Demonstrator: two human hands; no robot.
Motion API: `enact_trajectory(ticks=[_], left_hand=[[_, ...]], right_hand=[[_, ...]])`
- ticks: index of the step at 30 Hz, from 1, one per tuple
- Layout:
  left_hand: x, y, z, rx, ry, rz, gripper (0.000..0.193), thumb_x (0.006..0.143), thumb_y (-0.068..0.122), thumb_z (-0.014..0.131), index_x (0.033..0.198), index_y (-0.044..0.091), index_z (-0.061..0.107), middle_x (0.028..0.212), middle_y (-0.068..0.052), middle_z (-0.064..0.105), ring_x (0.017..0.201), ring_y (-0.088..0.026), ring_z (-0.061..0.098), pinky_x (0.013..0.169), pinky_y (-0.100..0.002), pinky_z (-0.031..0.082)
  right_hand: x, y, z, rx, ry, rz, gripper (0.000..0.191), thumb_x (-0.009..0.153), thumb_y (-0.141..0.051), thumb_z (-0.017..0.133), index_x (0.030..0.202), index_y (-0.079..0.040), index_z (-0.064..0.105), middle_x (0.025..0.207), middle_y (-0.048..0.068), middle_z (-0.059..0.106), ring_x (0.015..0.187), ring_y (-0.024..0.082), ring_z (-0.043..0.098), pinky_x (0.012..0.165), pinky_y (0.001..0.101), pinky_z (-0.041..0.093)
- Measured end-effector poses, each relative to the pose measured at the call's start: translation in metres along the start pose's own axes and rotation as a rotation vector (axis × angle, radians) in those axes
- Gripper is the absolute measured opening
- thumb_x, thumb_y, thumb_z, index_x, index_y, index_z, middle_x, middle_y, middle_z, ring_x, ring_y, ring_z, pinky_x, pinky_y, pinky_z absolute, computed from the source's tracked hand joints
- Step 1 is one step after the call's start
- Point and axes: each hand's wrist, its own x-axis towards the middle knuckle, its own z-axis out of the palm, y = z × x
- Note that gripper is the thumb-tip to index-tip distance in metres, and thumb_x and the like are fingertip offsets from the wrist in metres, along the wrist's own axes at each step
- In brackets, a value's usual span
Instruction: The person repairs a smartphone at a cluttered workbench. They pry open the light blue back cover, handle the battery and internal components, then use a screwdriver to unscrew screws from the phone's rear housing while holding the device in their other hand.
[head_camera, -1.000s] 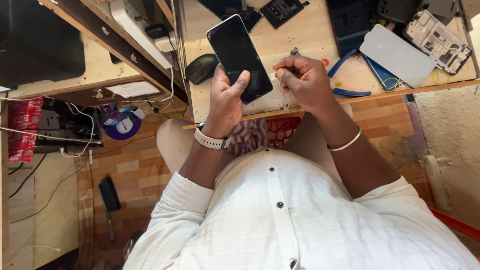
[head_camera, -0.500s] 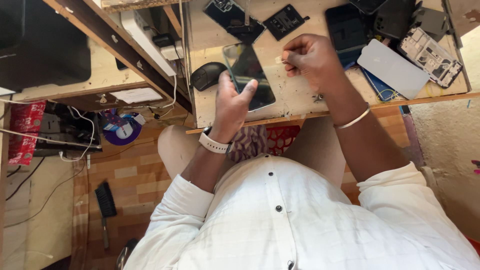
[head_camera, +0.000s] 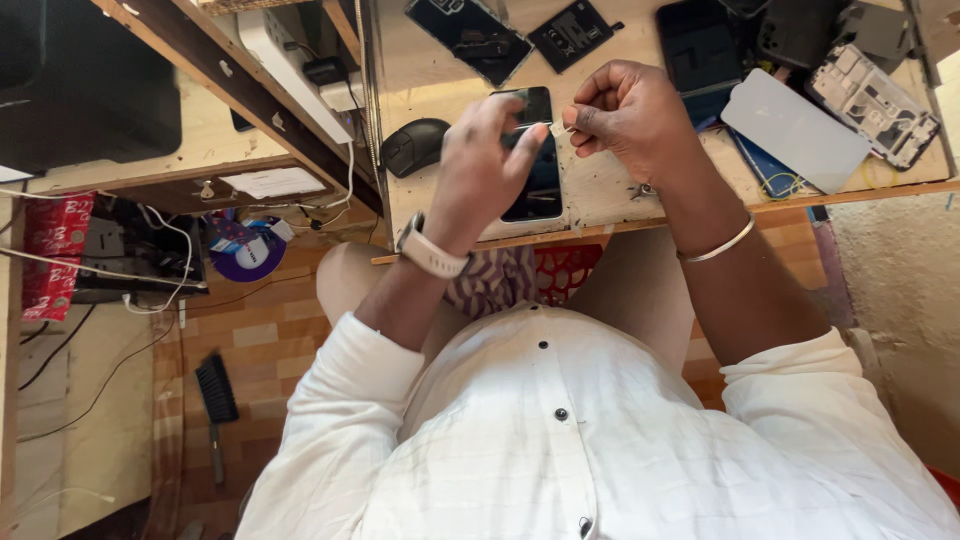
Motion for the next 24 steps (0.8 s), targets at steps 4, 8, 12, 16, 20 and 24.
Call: enact_trajectory(ticks=[4,8,12,16,20,24], left_hand=[[0.024,-0.011,0.012,-0.304,-0.229,-0.109,0.017,0.091,0.015,0.075,0.101,0.002,0.07,0.084,-0.005,0.073,0.074,-0.014,0.075,0.065,-0.029,0.061],[0.027,-0.015,0.021,-0.415,-0.3,-0.283,0.007,0.094,0.008,0.071,0.097,0.002,0.071,0.077,-0.002,0.072,0.064,-0.007,0.07,0.054,-0.023,0.059],[0.021,-0.015,0.021,-0.494,-0.244,-0.307,0.006,0.093,0.004,0.069,0.098,0.002,0.072,0.081,-0.001,0.074,0.066,-0.006,0.071,0.054,-0.021,0.059],[0.018,-0.015,0.021,-0.542,-0.236,-0.309,0.01,0.094,0.002,0.065,0.102,0.002,0.072,0.084,0.0,0.073,0.067,-0.005,0.072,0.054,-0.02,0.059],[0.017,-0.015,0.022,-0.593,-0.231,-0.319,0.014,0.095,0.001,0.061,0.105,0.003,0.072,0.085,0.0,0.074,0.067,-0.005,0.072,0.054,-0.019,0.058],[0.015,-0.013,0.022,-0.6,-0.218,-0.348,0.014,0.095,0.006,0.063,0.103,0.003,0.074,0.084,-0.002,0.075,0.064,-0.007,0.071,0.052,-0.022,0.056]], right_hand=[[0.004,0.002,0.009,-0.014,-0.013,0.01,0.015,0.097,-0.004,0.076,0.101,0.003,0.063,0.082,0.008,0.07,0.068,0.01,0.07,0.061,0.0249,0.061],[0.002,0.002,0.011,-0.033,0.015,0.02,0.016,0.096,-0.005,0.077,0.102,0.002,0.063,0.083,0.006,0.07,0.069,0.009,0.069,0.061,0.0243,0.061],[-0.002,0.004,0.012,-0.076,0.013,-0.029,0.021,0.095,-0.004,0.077,0.109,0.002,0.063,0.087,0.006,0.07,0.073,0.008,0.07,0.063,0.0228,0.06],[-0.004,0.005,0.019,-0.108,0.051,-0.028,0.026,0.094,-0.002,0.077,0.115,0.001,0.063,0.088,0.006,0.071,0.074,0.007,0.069,0.06,0.0215,0.058],[-0.006,0.006,0.027,-0.121,0.068,-0.077,0.029,0.093,0.0,0.077,0.118,0.001,0.061,0.089,0.006,0.072,0.076,0.007,0.07,0.06,0.0222,0.057],[-0.001,-0.003,0.017,-0.245,0.125,-0.093,0.03,0.094,0.002,0.075,0.121,0.001,0.061,0.09,0.008,0.072,0.075,0.01,0.07,0.06,0.0235,0.057]])
